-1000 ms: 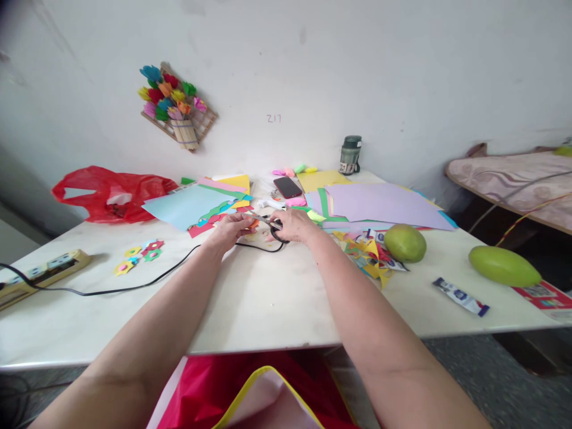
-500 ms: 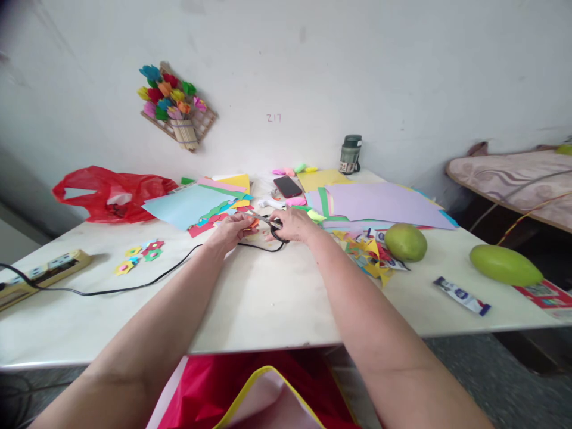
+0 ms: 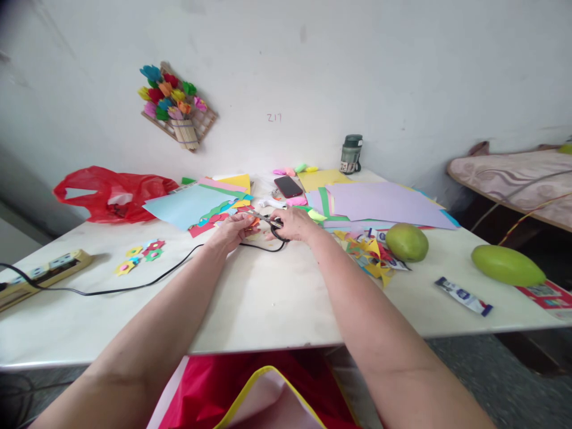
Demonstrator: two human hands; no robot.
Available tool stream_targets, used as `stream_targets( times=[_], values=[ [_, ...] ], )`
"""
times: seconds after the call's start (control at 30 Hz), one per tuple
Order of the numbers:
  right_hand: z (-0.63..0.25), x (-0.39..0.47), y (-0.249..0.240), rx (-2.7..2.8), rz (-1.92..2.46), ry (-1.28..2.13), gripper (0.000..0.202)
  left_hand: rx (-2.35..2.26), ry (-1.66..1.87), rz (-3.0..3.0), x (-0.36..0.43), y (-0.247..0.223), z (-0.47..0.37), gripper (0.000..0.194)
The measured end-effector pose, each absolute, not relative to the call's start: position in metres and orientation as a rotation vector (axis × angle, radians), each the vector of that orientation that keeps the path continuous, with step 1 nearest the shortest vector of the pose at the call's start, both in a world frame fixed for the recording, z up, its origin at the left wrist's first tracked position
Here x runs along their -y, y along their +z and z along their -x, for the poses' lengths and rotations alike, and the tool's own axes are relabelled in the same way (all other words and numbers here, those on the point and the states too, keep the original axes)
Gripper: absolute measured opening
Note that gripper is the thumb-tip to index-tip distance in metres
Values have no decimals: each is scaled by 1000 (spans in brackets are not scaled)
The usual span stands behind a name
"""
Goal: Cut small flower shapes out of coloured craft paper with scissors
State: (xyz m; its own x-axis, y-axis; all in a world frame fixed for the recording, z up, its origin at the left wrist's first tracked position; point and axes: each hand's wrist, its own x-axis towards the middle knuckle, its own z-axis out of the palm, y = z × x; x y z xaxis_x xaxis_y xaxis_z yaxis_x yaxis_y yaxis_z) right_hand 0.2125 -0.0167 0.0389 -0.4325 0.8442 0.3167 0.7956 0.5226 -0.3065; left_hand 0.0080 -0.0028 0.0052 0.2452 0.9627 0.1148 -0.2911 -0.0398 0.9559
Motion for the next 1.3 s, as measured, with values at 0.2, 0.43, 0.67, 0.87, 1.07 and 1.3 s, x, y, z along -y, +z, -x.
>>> stream_targets(
  times=[0.2, 0.43, 0.67, 0.87, 1.07, 1.3],
  values=[
    [-213, 18, 41, 2332, 1348, 158, 49, -789, 1189, -1165, 4, 7, -9, 33],
    [-213, 20, 44, 2357, 1389, 129, 50, -789, 1155, -1214, 4, 9, -6, 30],
    [-214, 19, 43, 2382, 1401, 92, 55, -769, 1153, -1237, 1, 5, -4, 29],
    [-215, 18, 42, 2375, 1389, 103, 54, -791, 1151, -1238, 2, 5, -5, 30],
    [-214, 20, 43, 2362, 1385, 126, 52, -805, 1160, -1199, 5, 7, -7, 33],
    [-213, 20, 43, 2346, 1382, 164, 51, -802, 1165, -1175, 4, 7, -7, 35]
  ],
)
